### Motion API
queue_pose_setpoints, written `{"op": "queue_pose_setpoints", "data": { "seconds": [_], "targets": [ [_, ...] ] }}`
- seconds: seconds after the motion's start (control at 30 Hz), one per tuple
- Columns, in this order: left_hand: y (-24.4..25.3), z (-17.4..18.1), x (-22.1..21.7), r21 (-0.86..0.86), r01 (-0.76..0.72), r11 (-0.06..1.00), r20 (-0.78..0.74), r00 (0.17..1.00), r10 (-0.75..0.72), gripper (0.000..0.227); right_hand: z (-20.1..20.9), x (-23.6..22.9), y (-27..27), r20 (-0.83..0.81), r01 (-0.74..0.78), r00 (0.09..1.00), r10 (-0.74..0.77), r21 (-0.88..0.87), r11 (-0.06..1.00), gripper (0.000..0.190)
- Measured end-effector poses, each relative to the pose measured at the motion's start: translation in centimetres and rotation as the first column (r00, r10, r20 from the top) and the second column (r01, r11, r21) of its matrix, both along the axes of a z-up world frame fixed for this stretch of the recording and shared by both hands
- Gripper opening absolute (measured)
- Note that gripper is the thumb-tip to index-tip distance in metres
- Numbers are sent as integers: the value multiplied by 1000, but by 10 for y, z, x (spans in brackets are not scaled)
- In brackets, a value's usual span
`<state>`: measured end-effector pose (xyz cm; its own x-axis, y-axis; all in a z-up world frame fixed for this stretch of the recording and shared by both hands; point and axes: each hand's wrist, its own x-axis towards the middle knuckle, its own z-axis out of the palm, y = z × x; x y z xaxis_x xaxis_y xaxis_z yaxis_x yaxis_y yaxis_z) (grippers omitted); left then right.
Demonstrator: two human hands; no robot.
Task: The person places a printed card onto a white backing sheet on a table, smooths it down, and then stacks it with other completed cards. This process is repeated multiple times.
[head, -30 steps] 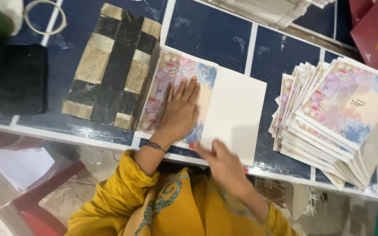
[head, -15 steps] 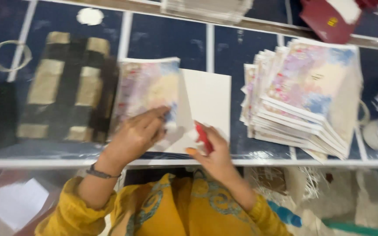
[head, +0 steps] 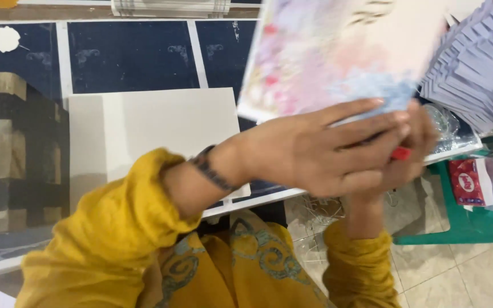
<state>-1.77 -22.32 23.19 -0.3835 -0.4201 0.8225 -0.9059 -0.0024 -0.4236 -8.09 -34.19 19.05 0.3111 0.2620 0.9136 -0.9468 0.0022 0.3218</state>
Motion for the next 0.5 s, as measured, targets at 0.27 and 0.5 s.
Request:
{"op": "queue_pose_setpoints", "data": {
  "seconds": [0.27,0.5],
  "targets": [
    [-13,-82,32,462,6,887,-678,648,348,43,-121,-32,-241,14,-84,483,876,996,31,88],
    [41,-174,5,787,37,616,-604,-161,781,34,-89,-45,-237,251,68,392,885,952,-300,88]
  ]
}}
